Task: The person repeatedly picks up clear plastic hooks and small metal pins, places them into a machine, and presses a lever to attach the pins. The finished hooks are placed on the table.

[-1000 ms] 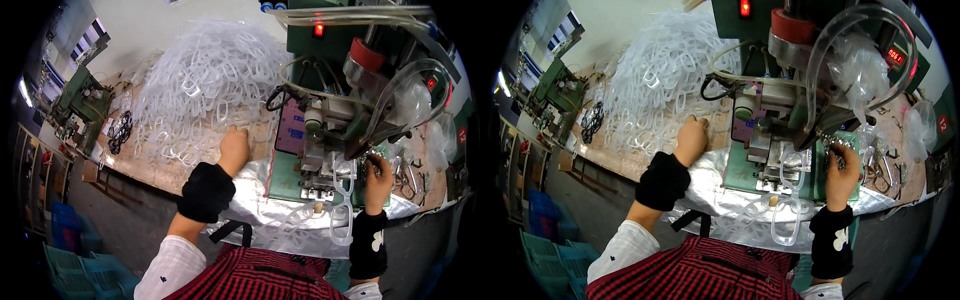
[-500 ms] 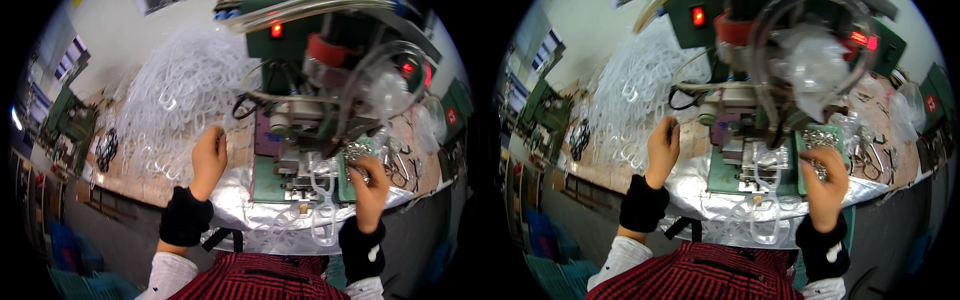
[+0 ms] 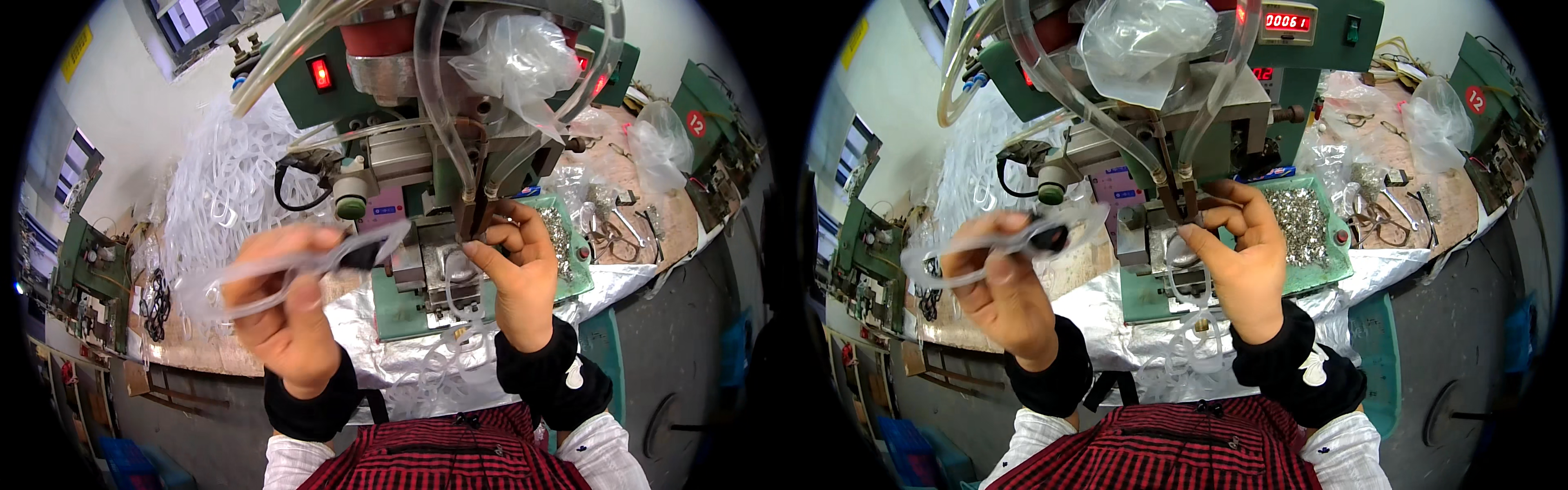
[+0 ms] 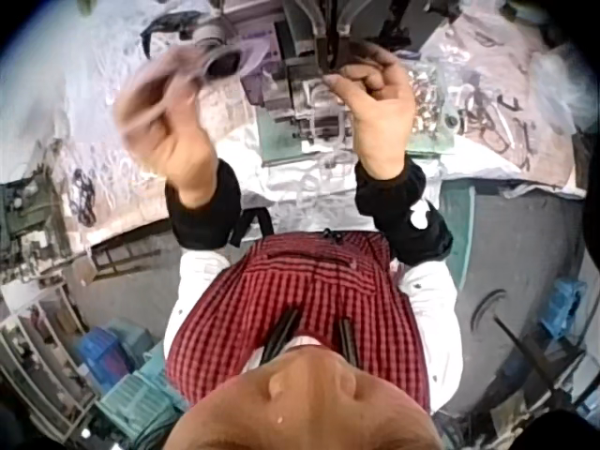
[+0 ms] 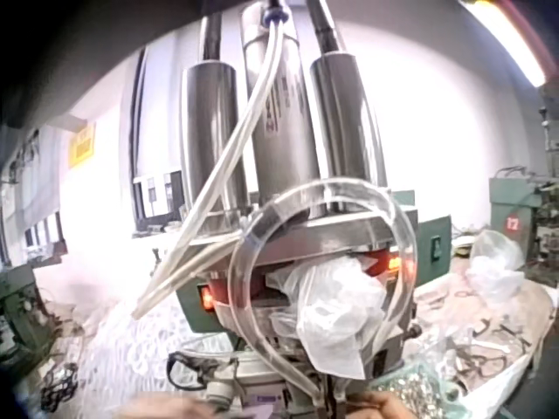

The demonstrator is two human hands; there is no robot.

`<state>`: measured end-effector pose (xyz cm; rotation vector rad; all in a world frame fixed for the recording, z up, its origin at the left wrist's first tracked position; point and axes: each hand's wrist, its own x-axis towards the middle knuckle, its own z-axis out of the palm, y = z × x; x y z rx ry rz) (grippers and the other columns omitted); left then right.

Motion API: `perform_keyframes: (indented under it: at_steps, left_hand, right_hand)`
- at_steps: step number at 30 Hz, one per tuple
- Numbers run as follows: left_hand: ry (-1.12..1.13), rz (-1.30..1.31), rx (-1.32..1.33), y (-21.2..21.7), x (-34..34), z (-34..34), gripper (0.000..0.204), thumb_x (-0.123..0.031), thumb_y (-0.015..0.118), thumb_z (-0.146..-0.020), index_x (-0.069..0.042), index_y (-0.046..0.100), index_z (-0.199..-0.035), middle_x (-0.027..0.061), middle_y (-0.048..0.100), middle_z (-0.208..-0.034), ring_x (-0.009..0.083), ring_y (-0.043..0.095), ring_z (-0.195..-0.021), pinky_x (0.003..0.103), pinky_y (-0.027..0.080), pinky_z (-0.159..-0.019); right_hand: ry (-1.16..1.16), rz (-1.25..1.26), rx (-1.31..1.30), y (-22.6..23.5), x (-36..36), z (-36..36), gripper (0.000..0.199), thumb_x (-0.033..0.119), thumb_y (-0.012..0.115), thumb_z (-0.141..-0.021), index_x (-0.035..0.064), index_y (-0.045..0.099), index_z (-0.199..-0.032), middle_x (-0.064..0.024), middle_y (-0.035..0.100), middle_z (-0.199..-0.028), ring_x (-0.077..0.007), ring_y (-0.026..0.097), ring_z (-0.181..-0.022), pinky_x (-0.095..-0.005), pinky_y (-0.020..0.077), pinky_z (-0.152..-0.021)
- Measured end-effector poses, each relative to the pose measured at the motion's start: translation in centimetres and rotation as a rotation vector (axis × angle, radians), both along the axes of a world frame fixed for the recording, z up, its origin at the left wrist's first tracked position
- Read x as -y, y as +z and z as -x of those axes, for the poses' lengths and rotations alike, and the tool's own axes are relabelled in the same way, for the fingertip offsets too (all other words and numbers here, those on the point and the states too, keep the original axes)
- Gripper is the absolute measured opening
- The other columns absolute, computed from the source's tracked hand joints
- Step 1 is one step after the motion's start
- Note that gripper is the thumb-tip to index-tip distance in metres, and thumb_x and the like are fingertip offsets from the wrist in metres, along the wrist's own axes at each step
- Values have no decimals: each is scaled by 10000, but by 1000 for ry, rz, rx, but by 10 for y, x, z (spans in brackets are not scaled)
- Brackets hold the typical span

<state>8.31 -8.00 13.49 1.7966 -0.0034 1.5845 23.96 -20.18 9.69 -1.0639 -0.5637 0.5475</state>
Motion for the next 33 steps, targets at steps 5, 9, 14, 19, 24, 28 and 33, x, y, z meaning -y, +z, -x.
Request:
perform_keyframes:
  at_steps: [5, 9, 14, 19, 24, 28, 33]
  left_hand:
    - [-65, -43, -59, 9, -6, -7, 198, -66, 538, -961, 2, 527, -1147, 176, 621, -1071, 222, 618, -921, 306, 475, -781]
    - [-129, -411, -286, -27, 9, -4, 248, -53, 655, -801, -25, 670, -1047, 136, 697, -1053, 242, 648, -864, 352, 511, -700]
    - [-123, -576, -430, -36, 31, -24, 281, -118, 676, -721, -113, 733, -997, 56, 679, -1100, 249, 600, -834, 466, 546, -879]
    - [-128, -544, -497, -43, 30, -23, 349, -83, 686, -657, -122, 740, -999, 57, 694, -1105, 255, 619, -845, 488, 540, -893]
    - [-162, -498, -461, -43, 29, -24, 393, -86, 673, -671, -109, 717, -1061, 49, 669, -1158, 251, 544, -789, 482, 517, -941]
    - [-107, -413, -409, -62, 36, -11, 362, -50, 696, -722, -79, 698, -1083, 102, 649, -1176, 257, 600, -905, 484, 451, -1026]
    - [507, 206, -445, -122, -31, 15, 730, -8, 738, -729, -49, 445, -1396, 96, 638, -1177, 254, 538, -1190, 403, 354, -1065]
  right_hand:
    - [-9, -1, -31, 20, 14, 20, 551, -36, 640, -823, -75, 435, -1333, -132, 643, -1158, -170, 596, -1079, -323, 448, -968]
    - [86, 203, 403, 15, 29, -11, 470, 5, 647, -811, -21, 551, -1271, -129, 641, -1203, -223, 589, -1141, -342, 424, -1013]
    - [-440, 931, 1137, -56, 53, -76, 272, 141, 736, -751, 45, 696, -1003, -232, 565, -1252, -418, 468, -1250, -486, 401, -1019]
    - [-526, 864, 1129, -88, 51, -92, 197, 143, 746, -745, 61, 705, -918, -225, 580, -1248, -413, 483, -1243, -468, 414, -1007]
    - [-544, 816, 1198, -92, 51, -98, 129, 81, 712, -759, 13, 687, -866, -213, 621, -1181, -397, 531, -1193, -458, 428, -990]
    - [-577, 827, 1254, -84, 45, -90, 178, 97, 700, -810, -16, 665, -943, -226, 592, -1236, -399, 503, -1231, -454, 419, -1005]
    - [-531, 863, 1303, -95, 47, -89, 140, 84, 695, -800, -16, 654, -888, -212, 602, -1217, -392, 504, -1222, -456, 413, -997]
